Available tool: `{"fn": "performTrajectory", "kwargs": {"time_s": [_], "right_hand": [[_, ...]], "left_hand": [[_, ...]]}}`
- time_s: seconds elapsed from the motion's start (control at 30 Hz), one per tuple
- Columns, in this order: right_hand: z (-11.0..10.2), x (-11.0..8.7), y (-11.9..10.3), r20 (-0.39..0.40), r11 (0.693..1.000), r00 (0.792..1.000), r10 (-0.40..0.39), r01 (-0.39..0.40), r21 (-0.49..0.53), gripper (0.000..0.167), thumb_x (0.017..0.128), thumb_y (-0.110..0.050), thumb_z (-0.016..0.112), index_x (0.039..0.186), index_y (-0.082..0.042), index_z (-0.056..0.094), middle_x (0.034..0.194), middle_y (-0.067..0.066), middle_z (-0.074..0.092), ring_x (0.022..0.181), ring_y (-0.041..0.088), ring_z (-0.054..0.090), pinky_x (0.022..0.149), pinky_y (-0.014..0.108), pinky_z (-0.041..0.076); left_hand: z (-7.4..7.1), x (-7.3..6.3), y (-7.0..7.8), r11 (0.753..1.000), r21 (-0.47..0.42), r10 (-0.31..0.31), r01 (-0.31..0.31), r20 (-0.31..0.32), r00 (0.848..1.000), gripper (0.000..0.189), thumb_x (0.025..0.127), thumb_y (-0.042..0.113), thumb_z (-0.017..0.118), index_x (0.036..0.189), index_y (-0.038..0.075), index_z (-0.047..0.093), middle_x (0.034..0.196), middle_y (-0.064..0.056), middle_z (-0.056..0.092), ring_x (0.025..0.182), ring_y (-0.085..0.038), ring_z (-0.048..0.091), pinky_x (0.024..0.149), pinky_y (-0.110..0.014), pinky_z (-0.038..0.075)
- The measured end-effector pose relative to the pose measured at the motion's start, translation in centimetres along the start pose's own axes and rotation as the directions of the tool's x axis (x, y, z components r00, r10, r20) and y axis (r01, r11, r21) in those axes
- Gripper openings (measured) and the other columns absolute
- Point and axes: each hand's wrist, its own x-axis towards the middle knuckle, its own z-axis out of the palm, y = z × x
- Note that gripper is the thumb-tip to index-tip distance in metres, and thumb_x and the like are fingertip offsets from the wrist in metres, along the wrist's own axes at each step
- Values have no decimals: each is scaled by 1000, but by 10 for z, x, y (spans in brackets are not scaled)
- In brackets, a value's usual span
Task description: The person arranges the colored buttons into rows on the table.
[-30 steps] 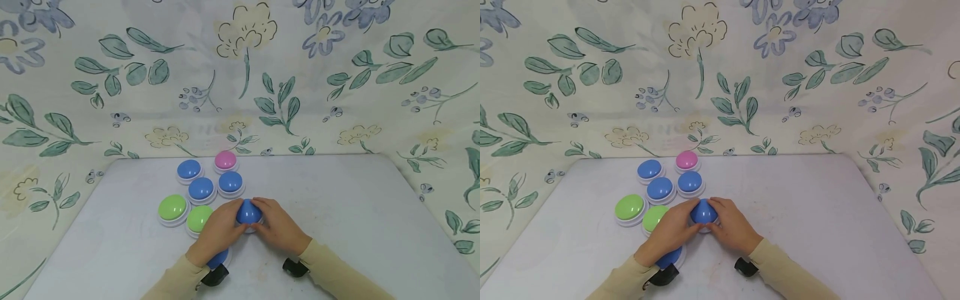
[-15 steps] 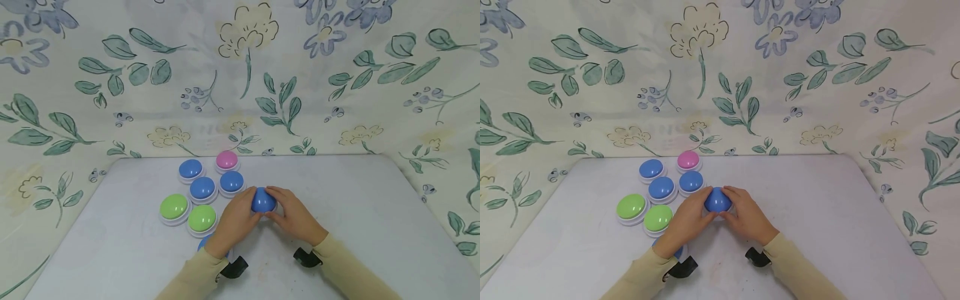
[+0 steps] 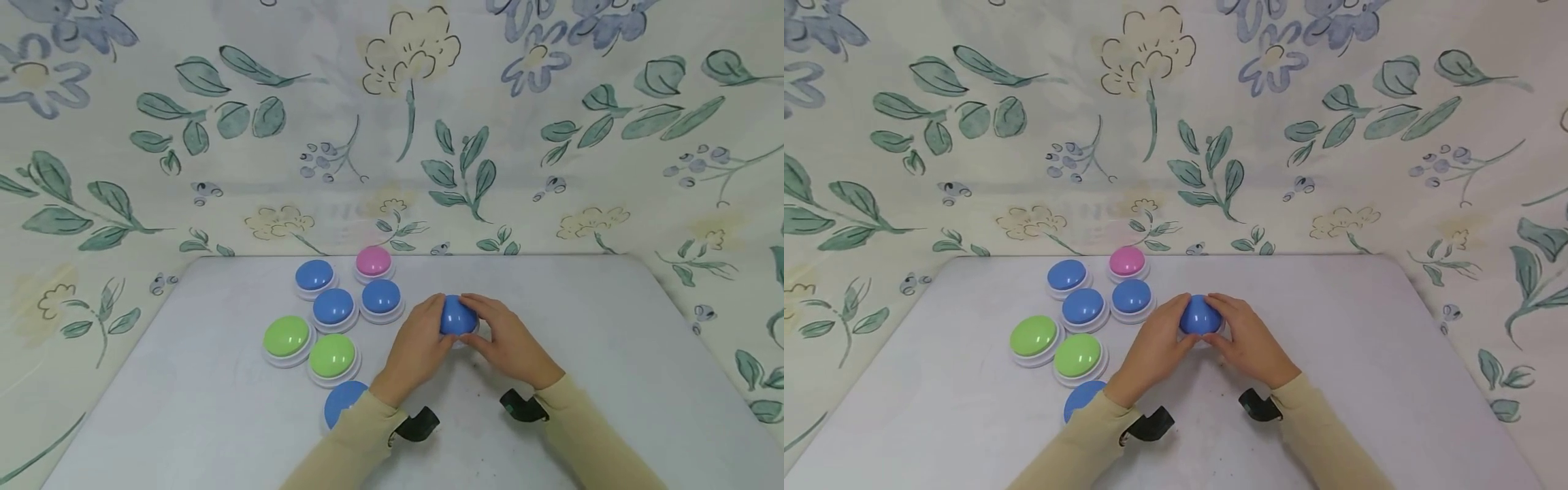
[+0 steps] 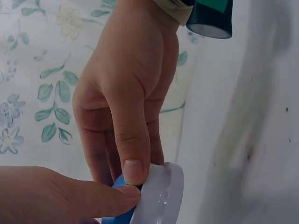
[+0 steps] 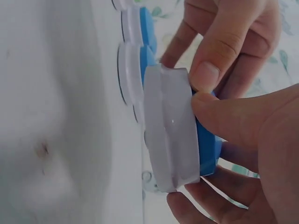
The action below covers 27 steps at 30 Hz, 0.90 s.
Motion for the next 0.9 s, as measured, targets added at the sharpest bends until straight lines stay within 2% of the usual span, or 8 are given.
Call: {"fn": "performTrajectory", "kwargs": {"time_s": [0.23, 0.63, 0.9], "right_hand": [[-13, -1, 13, -1, 1000, 1000, 1, -1, -15, 60, 90, -4, 74, 144, 6, 48, 147, 25, 48, 129, 43, 52, 101, 53, 50], [-34, -6, 35, -32, 1000, 999, -8, 8, -20, 61, 88, 0, 75, 143, 5, 48, 146, 26, 49, 127, 43, 54, 100, 53, 51], [-41, -8, 48, -46, 999, 999, -2, 0, -40, 60, 88, -1, 75, 142, 7, 48, 145, 28, 49, 126, 46, 54, 99, 55, 51]], "left_hand": [[14, 12, 7, 1000, 12, -10, 10, -2, 1000, 61, 93, 12, 72, 143, -11, 45, 145, -22, 51, 132, -35, 51, 109, -47, 45], [37, 33, 19, 1000, -28, -7, 7, -9, 1000, 63, 93, 15, 73, 145, -7, 45, 148, -20, 49, 135, -32, 49, 109, -45, 45], [51, 46, 23, 998, -58, -14, 14, 16, 1000, 63, 95, 16, 71, 147, -6, 44, 150, -18, 48, 137, -30, 47, 111, -43, 44]]}}
